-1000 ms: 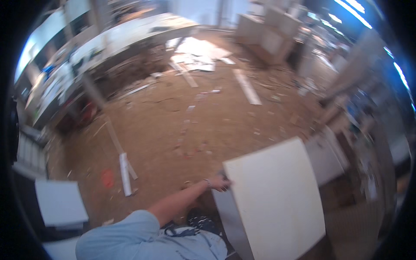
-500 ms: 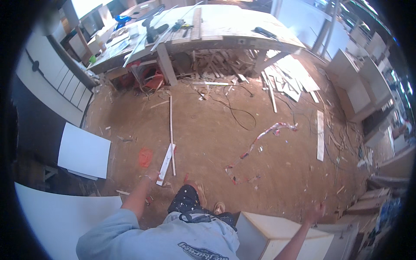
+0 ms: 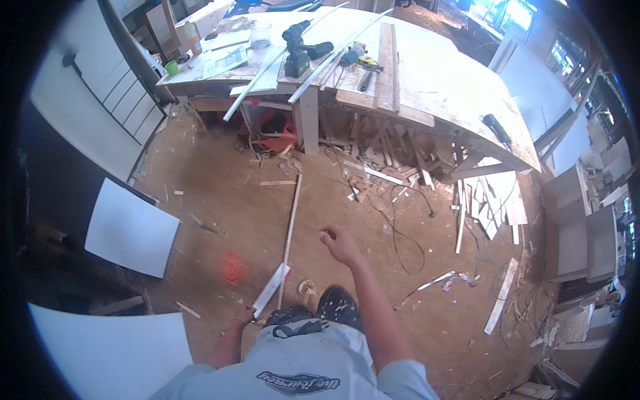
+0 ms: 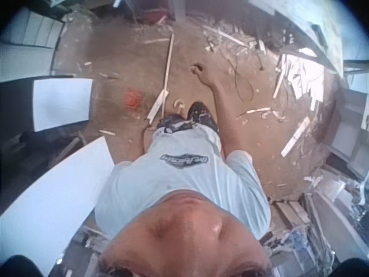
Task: The person moves a wooden cabinet, hammers a nail into a board on a workbench, and picks up wood scraps from the floor.
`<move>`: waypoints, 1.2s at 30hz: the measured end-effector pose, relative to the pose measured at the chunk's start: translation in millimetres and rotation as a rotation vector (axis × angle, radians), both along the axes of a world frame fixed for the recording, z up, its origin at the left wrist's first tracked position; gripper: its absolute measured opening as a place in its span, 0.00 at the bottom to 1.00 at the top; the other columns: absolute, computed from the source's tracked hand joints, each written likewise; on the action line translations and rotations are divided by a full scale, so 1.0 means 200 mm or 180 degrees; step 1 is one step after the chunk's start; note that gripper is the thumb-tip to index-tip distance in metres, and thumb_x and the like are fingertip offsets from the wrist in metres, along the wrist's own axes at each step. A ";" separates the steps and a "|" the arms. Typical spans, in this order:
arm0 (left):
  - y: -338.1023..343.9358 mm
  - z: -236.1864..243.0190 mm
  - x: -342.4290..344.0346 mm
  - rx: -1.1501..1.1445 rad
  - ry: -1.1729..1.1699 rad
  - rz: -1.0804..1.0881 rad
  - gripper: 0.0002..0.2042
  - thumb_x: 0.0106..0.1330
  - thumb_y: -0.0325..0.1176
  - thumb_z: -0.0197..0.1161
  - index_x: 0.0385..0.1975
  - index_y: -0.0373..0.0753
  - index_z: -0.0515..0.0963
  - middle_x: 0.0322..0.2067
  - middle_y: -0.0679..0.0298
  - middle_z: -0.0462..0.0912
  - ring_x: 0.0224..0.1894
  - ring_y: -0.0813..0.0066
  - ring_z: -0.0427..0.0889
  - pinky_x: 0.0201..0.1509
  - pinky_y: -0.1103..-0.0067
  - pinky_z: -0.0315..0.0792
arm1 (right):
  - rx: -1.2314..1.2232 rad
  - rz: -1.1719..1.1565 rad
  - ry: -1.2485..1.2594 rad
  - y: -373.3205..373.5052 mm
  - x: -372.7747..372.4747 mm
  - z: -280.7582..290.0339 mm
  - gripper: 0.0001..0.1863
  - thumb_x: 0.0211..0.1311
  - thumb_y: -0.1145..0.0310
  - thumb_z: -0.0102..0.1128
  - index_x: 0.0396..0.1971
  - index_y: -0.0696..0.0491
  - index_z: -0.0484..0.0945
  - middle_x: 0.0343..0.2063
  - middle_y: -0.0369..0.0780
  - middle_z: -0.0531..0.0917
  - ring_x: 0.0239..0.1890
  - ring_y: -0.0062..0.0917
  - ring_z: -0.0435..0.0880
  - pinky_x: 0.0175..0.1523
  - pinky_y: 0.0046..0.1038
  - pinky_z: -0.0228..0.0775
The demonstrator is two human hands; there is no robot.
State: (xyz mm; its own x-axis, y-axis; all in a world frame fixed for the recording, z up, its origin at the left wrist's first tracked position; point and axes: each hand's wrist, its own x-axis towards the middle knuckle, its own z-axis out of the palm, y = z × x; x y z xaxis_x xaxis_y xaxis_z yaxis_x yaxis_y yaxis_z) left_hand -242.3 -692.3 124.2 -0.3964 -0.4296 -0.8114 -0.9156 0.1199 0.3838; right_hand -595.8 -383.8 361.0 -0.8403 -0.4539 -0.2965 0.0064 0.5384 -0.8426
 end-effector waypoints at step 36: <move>-1.05 1.55 -4.59 0.0923 0.3148 -0.2140 0.16 0.76 0.41 0.56 0.42 0.31 0.78 0.30 0.63 0.84 0.36 0.76 0.83 0.44 0.74 0.76 | -0.4125 -0.2285 -0.1651 -1.65 -2.74 0.24 0.16 0.78 0.55 0.48 0.32 0.50 0.70 0.19 0.34 0.70 0.29 0.31 0.76 0.40 0.33 0.71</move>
State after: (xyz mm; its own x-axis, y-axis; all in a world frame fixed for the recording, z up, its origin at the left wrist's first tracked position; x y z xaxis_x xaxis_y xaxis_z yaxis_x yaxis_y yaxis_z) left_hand -1160.9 -901.7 435.0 -0.9675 0.2436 -0.0676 -0.0047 0.2501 0.9682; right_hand -1144.8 -714.1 410.0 -0.9182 -0.1842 -0.3506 0.3580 -0.7647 -0.5358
